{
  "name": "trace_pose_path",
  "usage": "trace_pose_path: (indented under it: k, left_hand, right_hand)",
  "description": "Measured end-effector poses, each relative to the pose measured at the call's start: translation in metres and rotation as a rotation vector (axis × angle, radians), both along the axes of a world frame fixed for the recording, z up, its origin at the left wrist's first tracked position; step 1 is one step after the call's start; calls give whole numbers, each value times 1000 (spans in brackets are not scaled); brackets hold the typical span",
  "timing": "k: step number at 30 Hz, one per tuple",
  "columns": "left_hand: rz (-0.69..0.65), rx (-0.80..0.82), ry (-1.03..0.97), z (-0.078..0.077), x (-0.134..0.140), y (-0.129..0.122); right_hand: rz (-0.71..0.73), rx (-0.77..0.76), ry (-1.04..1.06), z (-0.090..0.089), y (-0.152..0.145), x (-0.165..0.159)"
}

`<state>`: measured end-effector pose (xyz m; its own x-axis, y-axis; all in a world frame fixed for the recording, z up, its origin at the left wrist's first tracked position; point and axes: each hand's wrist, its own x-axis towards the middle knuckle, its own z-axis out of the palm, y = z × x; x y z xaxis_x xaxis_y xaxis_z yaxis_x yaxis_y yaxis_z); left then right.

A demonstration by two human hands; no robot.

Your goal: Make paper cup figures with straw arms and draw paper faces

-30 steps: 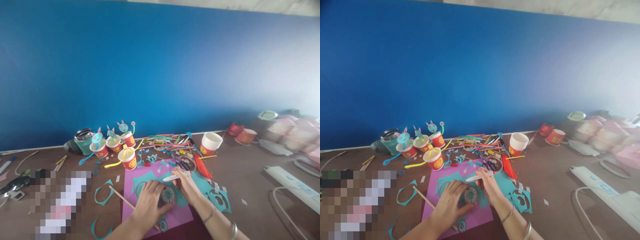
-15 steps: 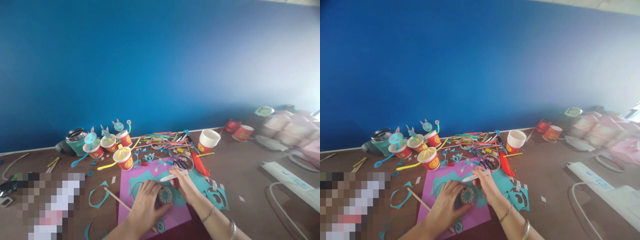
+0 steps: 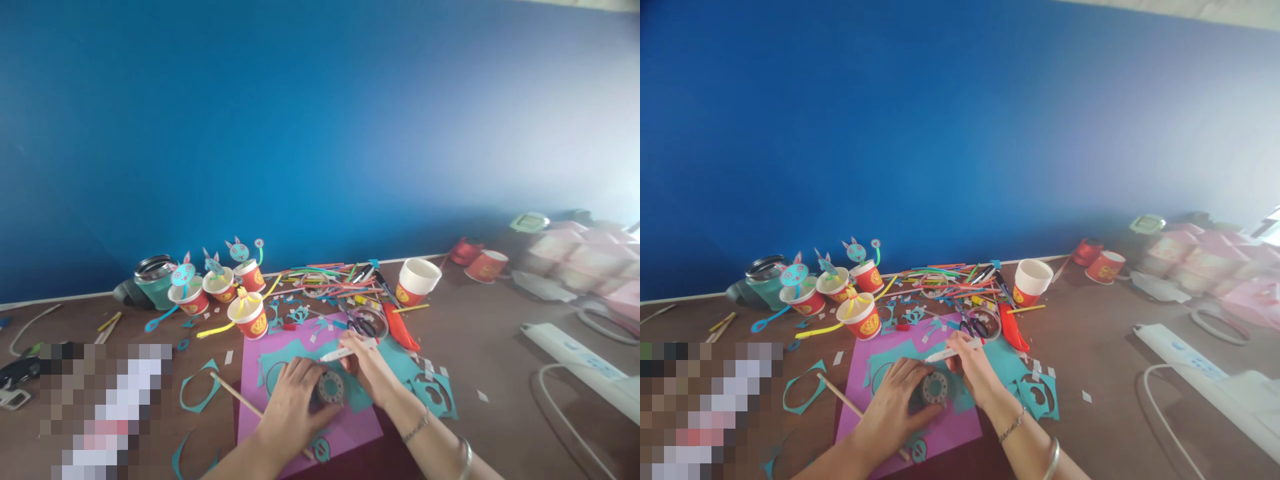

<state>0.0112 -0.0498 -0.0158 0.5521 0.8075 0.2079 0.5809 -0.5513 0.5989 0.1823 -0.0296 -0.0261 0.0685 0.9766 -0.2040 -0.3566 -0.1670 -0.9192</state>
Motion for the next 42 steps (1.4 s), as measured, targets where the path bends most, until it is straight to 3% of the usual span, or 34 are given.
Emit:
trace_pose_path:
  k: [15, 24, 35, 42]
  left_hand:
    - [-16, -9, 21, -3, -2, 0]
    - [-47, 9, 36, -5, -4, 3]
    - [-56, 295, 48, -16, -5, 8]
    - [-70, 260, 129, -20, -11, 8]
  right_hand:
    - [22, -29, -15, 6, -3, 0]
    - [41, -120, -29, 21, -5, 0]
    - [89, -156, 27, 17, -4, 4]
    - [111, -190, 60, 15, -5, 8]
